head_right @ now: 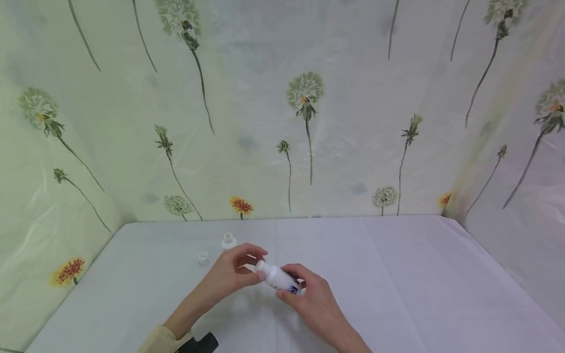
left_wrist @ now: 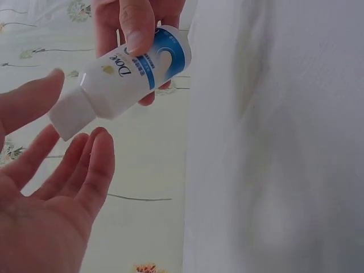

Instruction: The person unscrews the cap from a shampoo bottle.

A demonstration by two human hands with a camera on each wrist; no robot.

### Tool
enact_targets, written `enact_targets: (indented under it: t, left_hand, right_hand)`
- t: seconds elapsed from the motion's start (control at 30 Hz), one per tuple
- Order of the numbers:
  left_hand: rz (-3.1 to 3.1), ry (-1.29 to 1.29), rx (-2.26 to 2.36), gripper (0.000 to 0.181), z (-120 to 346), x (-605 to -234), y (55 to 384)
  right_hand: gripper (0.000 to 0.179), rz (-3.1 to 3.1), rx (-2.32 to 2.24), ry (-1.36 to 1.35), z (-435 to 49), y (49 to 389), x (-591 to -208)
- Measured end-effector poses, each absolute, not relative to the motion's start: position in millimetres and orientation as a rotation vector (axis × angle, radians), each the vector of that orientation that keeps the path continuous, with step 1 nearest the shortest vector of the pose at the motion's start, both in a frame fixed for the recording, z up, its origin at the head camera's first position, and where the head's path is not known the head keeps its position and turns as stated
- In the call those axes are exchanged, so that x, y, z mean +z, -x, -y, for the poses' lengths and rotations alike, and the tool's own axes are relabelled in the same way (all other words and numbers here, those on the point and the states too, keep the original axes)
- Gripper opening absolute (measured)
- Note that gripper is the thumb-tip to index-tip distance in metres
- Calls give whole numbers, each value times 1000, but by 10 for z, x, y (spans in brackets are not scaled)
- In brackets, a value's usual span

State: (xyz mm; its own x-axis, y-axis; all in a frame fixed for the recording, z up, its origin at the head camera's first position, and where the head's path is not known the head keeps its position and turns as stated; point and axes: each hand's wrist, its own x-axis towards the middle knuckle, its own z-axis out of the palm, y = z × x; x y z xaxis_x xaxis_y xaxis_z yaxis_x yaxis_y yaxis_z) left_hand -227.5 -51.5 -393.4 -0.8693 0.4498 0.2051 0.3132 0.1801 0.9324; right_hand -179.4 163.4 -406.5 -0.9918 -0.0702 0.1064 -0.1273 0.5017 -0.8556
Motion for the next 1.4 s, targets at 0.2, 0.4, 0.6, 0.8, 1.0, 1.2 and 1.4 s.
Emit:
enact_targets:
  t: [0.2,0.4,0.6,0.8,1.0,1.2,1.4]
  left_hand:
    - [-2306,-998,1755,33,554,-3939,2288]
    - [-2279,-996,1742,31,581,-3947,2290]
    - [-2316,-945,1737,28,579,-3933,2306]
    - [-2385,-833,1710,23,566,-3922,2305]
    - [-2428,-794,1733,23,534,-3941,2317]
    - [-2394,-744,1777,25,530,-3980,2311]
    - [-2332,-811,1811,41,538,-3994,2310]
  right_hand:
    - [37,2681,1565,-195,-1642,1811,-4088]
    - [38,2666,1600,-211,-1651,1791,-4084]
    - [38,2652,1612,-198,-1659,1801,-4085]
    - [39,2640,1602,-199,-1654,1819,-4081]
    - [39,2637,1585,-194,-1662,1810,-4079]
    - [39,2639,1595,-210,-1667,1817,-4094]
    - [40,2633,1591,-216,-1675,1815,-4111]
